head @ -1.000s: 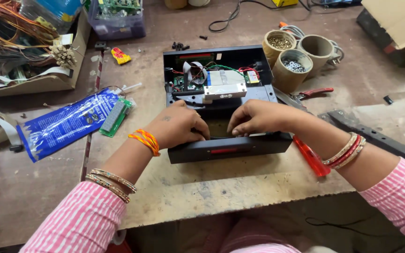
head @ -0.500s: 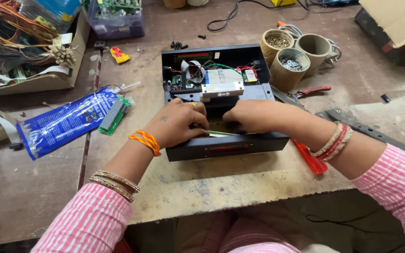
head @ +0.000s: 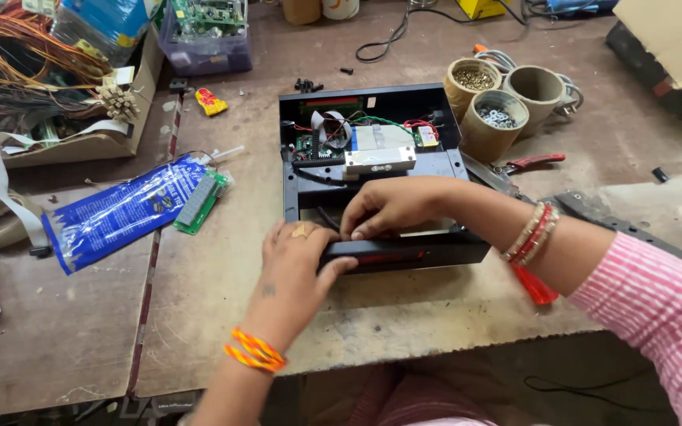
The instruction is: The person assembles an electronic device in a black enclosure on a workbench. They connect small components and wires to a circuit board, position a green board inside the enclosure, press parts into place, and use a red screwdriver to fasten screws while adjusting the wiring and battery pack.
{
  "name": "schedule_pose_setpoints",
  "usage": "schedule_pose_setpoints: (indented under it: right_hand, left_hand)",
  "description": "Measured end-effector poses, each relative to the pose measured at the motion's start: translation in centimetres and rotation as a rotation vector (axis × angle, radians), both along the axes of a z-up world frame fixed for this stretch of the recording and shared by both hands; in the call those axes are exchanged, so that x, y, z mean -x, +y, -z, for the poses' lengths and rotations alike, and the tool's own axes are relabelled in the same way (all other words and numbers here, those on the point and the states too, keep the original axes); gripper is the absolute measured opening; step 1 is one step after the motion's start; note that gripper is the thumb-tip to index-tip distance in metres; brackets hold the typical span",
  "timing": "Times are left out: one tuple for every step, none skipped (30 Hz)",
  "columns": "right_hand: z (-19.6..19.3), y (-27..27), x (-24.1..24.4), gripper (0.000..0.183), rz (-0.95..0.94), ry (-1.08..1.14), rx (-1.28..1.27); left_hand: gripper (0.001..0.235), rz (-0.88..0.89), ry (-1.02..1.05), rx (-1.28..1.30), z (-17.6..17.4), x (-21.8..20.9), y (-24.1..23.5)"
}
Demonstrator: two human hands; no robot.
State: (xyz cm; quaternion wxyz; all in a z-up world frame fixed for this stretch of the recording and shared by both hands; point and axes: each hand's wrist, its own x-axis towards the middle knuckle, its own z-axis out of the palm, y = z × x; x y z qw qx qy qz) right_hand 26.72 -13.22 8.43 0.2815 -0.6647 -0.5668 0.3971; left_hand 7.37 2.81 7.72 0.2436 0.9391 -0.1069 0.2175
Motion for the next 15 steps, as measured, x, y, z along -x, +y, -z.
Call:
schedule_pose_setpoints:
  right_hand:
    - [0.3,0.3,-0.3,0.022,0.001,-0.002,-0.002]
    - [0.7,0.6,-0.6,0.020,0.007,0.083,0.050]
    - [1.1,0.8,-0.8,0.019,0.015,0.167,0.102]
    - [1.4,0.8,-1.0,0.019,0.015,0.166,0.101]
    - [1.8,0.9,-1.3,0.018,-0.008,0.242,0.093]
    - [2.2,0.9,-1.5,0.018,-0.033,0.320,0.085]
    - [2.3,0.8,-1.4,0.018,-0.034,0.320,0.084]
    - [2.4,0.8,-1.3,0.018,-0.021,0.376,0.109]
    - [2.5,0.8,-1.2,0.018,-0.008,0.432,0.135]
    - [2.8,0.8,-1.2,0.018,-0.010,0.434,0.134]
    - [3.0,0.8,-1.2,0.017,-0.026,0.405,0.102]
    - [3.3,0.7,-1.2,0.016,-0.040,0.375,0.073]
    - [3.3,0.8,-1.1,0.016,-0.041,0.377,0.074]
    - [3.3,0.8,-1.0,0.016,-0.042,0.347,0.066]
    - [3.3,0.8,-0.8,0.017,-0.043,0.316,0.058]
  left_hand:
    - [0.027,0.001,-0.002,-0.002,0.2,0.1,-0.2]
    - [0.031,-0.040,-0.028,0.013,0.4,0.3,-0.5]
    - [0.035,-0.080,-0.054,0.028,0.6,0.4,-0.8]
    - [0.035,-0.080,-0.056,0.028,0.7,0.4,-0.7]
    - [0.035,-0.061,-0.064,0.049,0.7,0.3,-0.6]
    - [0.036,-0.043,-0.070,0.070,0.7,0.3,-0.4]
    - [0.036,-0.044,-0.070,0.069,0.5,0.3,-0.4]
    - [0.033,-0.043,-0.052,0.097,0.3,0.4,-0.3]
    - [0.031,-0.042,-0.034,0.126,0.0,0.4,-0.3]
    - [0.031,-0.044,-0.031,0.125,-0.1,0.3,-0.3]
    - [0.030,-0.059,0.003,0.139,-0.2,0.2,-0.4]
    - [0.029,-0.073,0.037,0.156,-0.3,0.2,-0.5]
    - [0.029,-0.074,0.039,0.158,-0.2,0.1,-0.5]
    - [0.029,-0.077,0.035,0.159,-0.2,0.1,-0.5]
    - [0.029,-0.081,0.032,0.161,-0.1,0.1,-0.5]
